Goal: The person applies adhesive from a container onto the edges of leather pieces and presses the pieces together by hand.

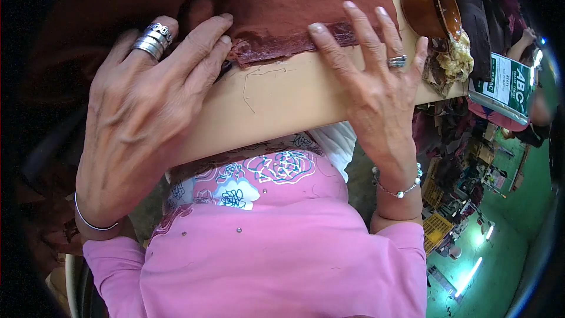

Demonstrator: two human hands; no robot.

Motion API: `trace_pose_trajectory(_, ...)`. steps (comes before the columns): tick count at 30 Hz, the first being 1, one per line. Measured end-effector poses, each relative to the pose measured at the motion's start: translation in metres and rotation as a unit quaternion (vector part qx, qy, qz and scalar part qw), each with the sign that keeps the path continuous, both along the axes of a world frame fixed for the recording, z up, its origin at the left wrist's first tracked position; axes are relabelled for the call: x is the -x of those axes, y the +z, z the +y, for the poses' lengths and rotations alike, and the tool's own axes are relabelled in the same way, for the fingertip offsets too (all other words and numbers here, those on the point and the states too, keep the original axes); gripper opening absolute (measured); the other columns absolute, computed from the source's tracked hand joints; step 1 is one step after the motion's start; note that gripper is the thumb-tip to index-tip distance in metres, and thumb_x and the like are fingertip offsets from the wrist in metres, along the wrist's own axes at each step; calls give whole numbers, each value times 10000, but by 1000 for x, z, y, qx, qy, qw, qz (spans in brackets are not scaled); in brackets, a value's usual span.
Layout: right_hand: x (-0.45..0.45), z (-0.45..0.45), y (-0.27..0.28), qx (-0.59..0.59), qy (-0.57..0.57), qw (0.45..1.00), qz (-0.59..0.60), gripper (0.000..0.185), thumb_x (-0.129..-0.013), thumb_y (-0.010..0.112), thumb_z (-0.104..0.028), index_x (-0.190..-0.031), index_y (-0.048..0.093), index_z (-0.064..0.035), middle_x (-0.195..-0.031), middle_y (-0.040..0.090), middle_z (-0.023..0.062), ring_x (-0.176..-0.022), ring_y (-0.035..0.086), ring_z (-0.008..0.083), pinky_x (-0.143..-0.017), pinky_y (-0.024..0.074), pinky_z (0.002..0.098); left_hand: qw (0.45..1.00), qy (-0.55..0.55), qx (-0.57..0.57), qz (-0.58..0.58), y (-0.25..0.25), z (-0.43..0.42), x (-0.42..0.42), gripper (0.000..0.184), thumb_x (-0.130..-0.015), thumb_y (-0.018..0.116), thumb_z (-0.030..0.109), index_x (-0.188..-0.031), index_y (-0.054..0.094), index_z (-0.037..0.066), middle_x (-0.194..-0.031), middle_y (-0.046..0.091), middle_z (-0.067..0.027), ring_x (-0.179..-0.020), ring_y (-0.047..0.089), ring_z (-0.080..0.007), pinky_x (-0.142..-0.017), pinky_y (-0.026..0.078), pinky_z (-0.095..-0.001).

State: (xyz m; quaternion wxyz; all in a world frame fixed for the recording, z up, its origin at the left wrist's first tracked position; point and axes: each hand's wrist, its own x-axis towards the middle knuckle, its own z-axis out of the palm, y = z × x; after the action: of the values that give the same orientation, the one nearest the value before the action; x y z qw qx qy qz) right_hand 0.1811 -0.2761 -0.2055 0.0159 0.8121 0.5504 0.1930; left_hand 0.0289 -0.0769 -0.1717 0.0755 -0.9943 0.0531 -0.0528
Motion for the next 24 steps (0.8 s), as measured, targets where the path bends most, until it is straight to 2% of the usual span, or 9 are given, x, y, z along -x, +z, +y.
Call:
trace_pose_trajectory(3,7,13,-28,-77,57,995,-5,342,-786,583,-216,-1121,649,-217,-1366,445,53,-1319,338,288,-1035,145,691,1000,-1,5,-3,0,1,0,418,-772,470,80,-1167,593,17,-1298,540,-53,-941,565,-260,-839,470,-341)
trace_pose_trajectory(6,23,24,-26,-99,84,990,62,396,-769,576,-242,-1159,641,-217,-1363,440,51,-1330,317,300,-1023,116,728,1000,-2,10,-9,-2,1,1,417,-772,472,76,-1167,594,23,-1298,539,-53,-931,565,-262,-829,470,-344)
trace_pose_trajectory(7,24,33,-38,-136,104,984,48,393,-769,576,-240,-1156,642,-218,-1361,441,51,-1330,315,303,-1024,119,726,1000,1,15,-10,-2,1,1,416,-772,473,74,-1167,595,27,-1299,538,-52,-927,565,-261,-826,470,-345)
trace_pose_trajectory(10,26,27,-20,-118,98,985,85,358,-764,583,-237,-1111,662,-205,-1346,451,56,-1324,315,312,-1022,123,727,1000,-1,20,-11,-3,1,0,415,-771,479,72,-1167,597,38,-1300,538,-51,-917,567,-262,-815,470,-349)
trace_pose_trajectory(11,21,21,2,-65,76,989,112,350,-764,584,-237,-1102,666,-202,-1343,453,57,-1321,318,313,-1021,124,729,1000,-3,21,-11,-2,2,1,415,-770,482,72,-1168,598,41,-1300,538,-51,-914,567,-262,-811,471,-350)
trace_pose_trajectory(15,24,24,-16,-102,92,983,118,263,-764,585,-226,-999,681,-157,-1315,477,59,-1300,352,314,-1022,125,727,1000,-7,18,-11,-1,1,-1,414,-771,488,68,-1169,598,44,-1300,540,-51,-910,567,-266,-807,474,-352)
trace_pose_trajectory(18,41,31,-2,-66,100,974,191,224,-755,582,-201,-948,675,-135,-1299,488,67,-1297,361,309,-1024,132,721,1000,-6,28,-8,-2,2,-3,415,-771,487,61,-1170,600,45,-1296,543,-53,-910,567,-268,-808,475,-354)
trace_pose_trajectory(22,34,33,-9,-186,108,958,188,209,-746,582,-184,-923,681,-130,-1281,498,75,-1276,380,305,-1028,143,706,999,2,46,16,4,-1,-4,418,-766,490,49,-1170,601,38,-1292,548,-52,-904,568,-271,-811,476,-358)
trace_pose_trajectory(24,32,33,-6,-202,87,960,175,209,-744,583,-181,-918,685,-127,-1278,500,74,-1270,386,302,-1030,144,701,999,1,52,17,4,-1,-5,419,-761,495,46,-1167,601,30,-1290,550,-56,-898,570,-272,-810,478,-361)
